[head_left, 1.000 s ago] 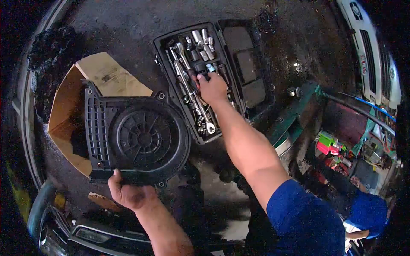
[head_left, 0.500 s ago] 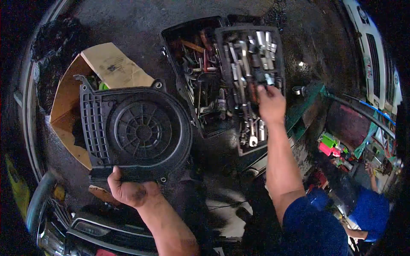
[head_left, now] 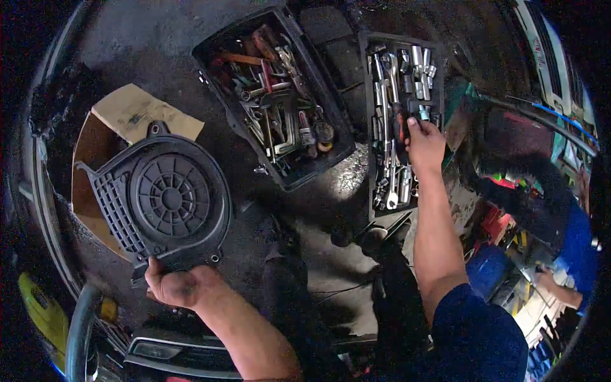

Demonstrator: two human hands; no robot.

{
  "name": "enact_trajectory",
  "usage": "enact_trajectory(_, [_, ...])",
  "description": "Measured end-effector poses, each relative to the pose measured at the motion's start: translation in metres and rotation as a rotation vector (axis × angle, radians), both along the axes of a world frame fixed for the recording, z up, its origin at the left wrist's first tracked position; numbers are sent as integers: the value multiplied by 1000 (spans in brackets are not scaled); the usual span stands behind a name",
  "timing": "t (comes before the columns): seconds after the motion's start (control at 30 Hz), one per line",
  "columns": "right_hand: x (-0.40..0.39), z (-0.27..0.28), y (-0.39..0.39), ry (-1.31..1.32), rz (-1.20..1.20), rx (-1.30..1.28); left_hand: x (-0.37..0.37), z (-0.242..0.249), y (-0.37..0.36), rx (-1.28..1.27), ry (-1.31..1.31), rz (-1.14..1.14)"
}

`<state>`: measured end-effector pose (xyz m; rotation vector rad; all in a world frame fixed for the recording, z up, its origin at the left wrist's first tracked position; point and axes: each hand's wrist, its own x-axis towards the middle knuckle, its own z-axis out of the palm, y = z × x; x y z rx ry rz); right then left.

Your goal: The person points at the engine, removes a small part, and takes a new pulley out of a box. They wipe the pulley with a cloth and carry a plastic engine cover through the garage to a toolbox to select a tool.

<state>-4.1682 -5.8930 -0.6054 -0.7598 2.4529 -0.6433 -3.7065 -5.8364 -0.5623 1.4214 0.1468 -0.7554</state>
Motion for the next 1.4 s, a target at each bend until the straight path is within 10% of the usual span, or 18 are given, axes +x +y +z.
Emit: enact_trajectory(1.4, [40,-59,-67,188,334,-67,-56,46,-16,-47,219,185])
